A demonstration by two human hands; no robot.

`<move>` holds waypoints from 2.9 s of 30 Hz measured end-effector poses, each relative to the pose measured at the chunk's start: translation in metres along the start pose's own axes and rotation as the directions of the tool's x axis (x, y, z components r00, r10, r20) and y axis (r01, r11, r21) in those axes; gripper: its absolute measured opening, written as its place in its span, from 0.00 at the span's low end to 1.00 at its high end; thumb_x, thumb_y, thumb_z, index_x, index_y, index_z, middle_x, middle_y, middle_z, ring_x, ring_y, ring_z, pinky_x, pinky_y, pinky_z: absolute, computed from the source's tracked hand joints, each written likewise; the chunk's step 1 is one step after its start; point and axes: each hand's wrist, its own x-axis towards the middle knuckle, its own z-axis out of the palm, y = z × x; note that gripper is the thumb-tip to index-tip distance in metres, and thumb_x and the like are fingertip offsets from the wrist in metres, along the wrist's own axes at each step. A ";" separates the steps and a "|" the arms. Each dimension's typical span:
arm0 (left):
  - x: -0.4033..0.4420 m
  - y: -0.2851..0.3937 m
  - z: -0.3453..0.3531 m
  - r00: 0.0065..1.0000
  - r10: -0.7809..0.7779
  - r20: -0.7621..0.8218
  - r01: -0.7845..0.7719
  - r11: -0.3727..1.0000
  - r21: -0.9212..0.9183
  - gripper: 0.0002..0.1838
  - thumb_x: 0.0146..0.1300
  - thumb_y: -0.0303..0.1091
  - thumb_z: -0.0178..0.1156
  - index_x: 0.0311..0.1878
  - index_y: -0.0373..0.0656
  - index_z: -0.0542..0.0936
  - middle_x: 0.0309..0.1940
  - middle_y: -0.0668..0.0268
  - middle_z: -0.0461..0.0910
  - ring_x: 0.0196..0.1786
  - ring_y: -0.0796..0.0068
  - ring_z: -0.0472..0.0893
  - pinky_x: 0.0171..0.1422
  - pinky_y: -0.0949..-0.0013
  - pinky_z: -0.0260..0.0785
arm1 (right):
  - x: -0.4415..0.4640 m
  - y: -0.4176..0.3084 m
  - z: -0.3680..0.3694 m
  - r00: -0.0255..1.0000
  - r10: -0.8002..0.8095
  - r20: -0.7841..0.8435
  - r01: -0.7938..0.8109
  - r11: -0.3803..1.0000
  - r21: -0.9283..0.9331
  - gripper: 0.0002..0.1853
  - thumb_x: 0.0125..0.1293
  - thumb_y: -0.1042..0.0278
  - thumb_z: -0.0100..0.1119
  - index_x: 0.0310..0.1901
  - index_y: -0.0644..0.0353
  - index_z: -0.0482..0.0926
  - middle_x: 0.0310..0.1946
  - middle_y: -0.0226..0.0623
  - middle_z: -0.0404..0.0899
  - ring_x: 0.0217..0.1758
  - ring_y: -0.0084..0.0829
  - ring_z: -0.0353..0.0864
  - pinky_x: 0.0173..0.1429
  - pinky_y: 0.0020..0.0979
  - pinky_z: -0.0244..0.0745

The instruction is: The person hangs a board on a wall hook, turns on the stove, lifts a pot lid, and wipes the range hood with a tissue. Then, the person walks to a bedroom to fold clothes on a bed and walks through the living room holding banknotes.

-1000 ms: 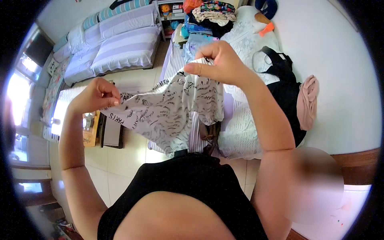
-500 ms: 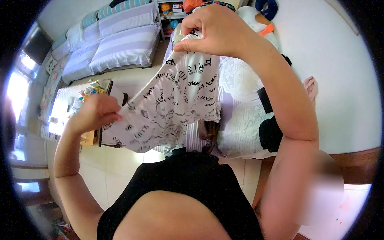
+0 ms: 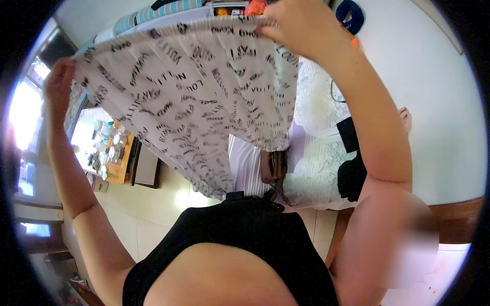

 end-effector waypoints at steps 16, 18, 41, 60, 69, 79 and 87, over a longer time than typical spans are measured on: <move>0.014 0.030 0.148 0.922 0.013 0.388 0.253 0.738 -0.626 0.17 0.52 0.19 0.56 0.48 0.34 0.76 0.40 0.66 0.80 0.43 0.78 0.78 0.48 0.74 0.70 | -0.015 -0.079 0.040 0.916 0.350 -0.195 -0.048 0.580 0.813 0.26 0.52 0.67 0.66 0.53 0.62 0.71 0.50 0.43 0.70 0.54 0.38 0.71 0.57 0.35 0.68; 0.041 0.006 0.169 0.907 -0.079 0.414 0.364 0.643 -0.674 0.16 0.57 0.25 0.57 0.50 0.36 0.76 0.41 0.65 0.80 0.45 0.76 0.78 0.47 0.74 0.70 | -0.069 -0.053 0.053 0.902 0.431 -0.012 -0.286 0.620 0.731 0.25 0.52 0.66 0.65 0.53 0.62 0.72 0.49 0.44 0.71 0.54 0.42 0.70 0.59 0.36 0.65; -0.035 0.313 0.410 0.534 0.542 0.649 0.146 0.697 -0.702 0.40 0.44 0.29 0.71 0.63 0.47 0.64 0.48 0.63 0.74 0.52 0.68 0.75 0.56 0.62 0.67 | -0.371 0.158 0.002 0.229 0.971 0.065 -0.745 0.132 0.653 0.11 0.62 0.74 0.51 0.47 0.60 0.76 0.32 0.35 0.79 0.34 0.22 0.77 0.41 0.25 0.72; -0.060 0.263 0.332 0.699 0.031 0.715 0.656 0.372 -0.657 0.15 0.62 0.34 0.56 0.50 0.37 0.73 0.39 0.61 0.79 0.42 0.75 0.77 0.45 0.72 0.69 | -0.205 0.042 0.084 0.766 0.569 0.299 -0.551 0.341 0.762 0.25 0.49 0.65 0.69 0.49 0.66 0.74 0.47 0.44 0.75 0.47 0.34 0.77 0.50 0.30 0.72; -0.160 0.232 0.311 0.880 0.047 0.473 0.385 0.514 -0.767 0.43 0.47 0.38 0.70 0.64 0.39 0.57 0.46 0.60 0.70 0.49 0.71 0.73 0.48 0.66 0.70 | -0.153 -0.022 0.062 0.508 0.380 0.773 -0.352 -0.728 0.589 0.12 0.65 0.63 0.50 0.37 0.65 0.77 0.21 0.25 0.73 0.14 0.12 0.64 0.16 0.14 0.59; -0.147 0.189 0.301 0.312 0.448 0.838 0.806 -0.591 0.016 0.25 0.70 0.43 0.40 0.63 0.34 0.63 0.56 0.52 0.71 0.59 0.60 0.71 0.65 0.59 0.61 | -0.180 0.010 0.060 0.714 0.406 0.570 -0.577 -0.119 0.808 0.17 0.54 0.79 0.61 0.47 0.64 0.74 0.38 0.30 0.78 0.42 0.19 0.75 0.46 0.22 0.72; -0.136 0.205 0.297 0.245 0.669 0.702 0.880 -0.457 0.128 0.26 0.69 0.47 0.44 0.61 0.36 0.65 0.56 0.55 0.72 0.54 0.65 0.76 0.58 0.63 0.68 | -0.185 -0.022 0.079 0.897 0.338 0.285 -0.421 0.455 0.785 0.23 0.51 0.84 0.55 0.53 0.62 0.73 0.52 0.38 0.74 0.52 0.29 0.76 0.54 0.25 0.71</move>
